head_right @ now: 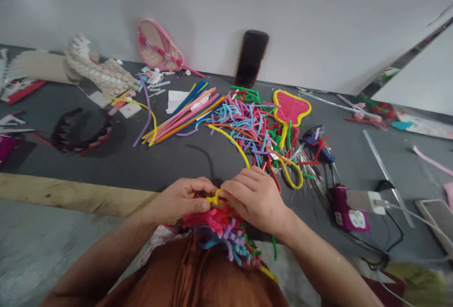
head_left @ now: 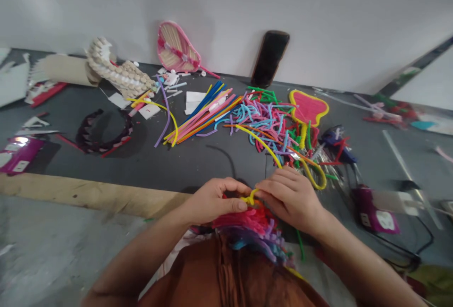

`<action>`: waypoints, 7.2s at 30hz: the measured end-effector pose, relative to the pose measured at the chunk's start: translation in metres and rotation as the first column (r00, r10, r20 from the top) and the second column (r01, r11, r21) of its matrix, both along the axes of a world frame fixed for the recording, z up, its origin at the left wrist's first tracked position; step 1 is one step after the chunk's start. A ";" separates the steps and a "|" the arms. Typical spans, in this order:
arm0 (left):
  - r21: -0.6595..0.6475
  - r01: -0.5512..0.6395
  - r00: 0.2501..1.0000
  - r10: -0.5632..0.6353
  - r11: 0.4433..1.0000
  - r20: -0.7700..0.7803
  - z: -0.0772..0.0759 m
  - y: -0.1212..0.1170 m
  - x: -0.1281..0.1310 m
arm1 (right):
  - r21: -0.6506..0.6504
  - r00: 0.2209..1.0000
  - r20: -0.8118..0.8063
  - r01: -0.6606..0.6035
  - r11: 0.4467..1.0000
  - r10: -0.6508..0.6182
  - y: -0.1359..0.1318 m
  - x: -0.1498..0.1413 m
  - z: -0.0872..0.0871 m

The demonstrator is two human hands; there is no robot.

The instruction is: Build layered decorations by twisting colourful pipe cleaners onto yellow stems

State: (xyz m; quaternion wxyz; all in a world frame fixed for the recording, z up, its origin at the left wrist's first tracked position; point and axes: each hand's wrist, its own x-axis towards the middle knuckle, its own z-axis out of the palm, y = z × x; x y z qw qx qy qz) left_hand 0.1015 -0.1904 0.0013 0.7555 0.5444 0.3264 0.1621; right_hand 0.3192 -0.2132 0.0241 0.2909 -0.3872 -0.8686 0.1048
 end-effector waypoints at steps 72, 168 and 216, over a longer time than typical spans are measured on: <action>0.572 0.112 0.935 0.108 0.812 -0.337 0.022 -0.007 0.004 | -0.868 0.803 -0.489 -0.485 0.103 -0.340 -0.004 0.002 -0.046; 0.324 -0.029 0.943 0.134 0.946 -0.306 0.007 0.001 -0.012 | -0.094 0.557 0.819 0.367 0.925 -0.138 0.010 0.042 0.003; 0.321 -0.016 0.997 0.041 0.947 -0.071 -0.005 -0.004 -0.018 | -0.775 0.880 -0.475 -0.413 0.478 -0.010 -0.014 -0.012 -0.011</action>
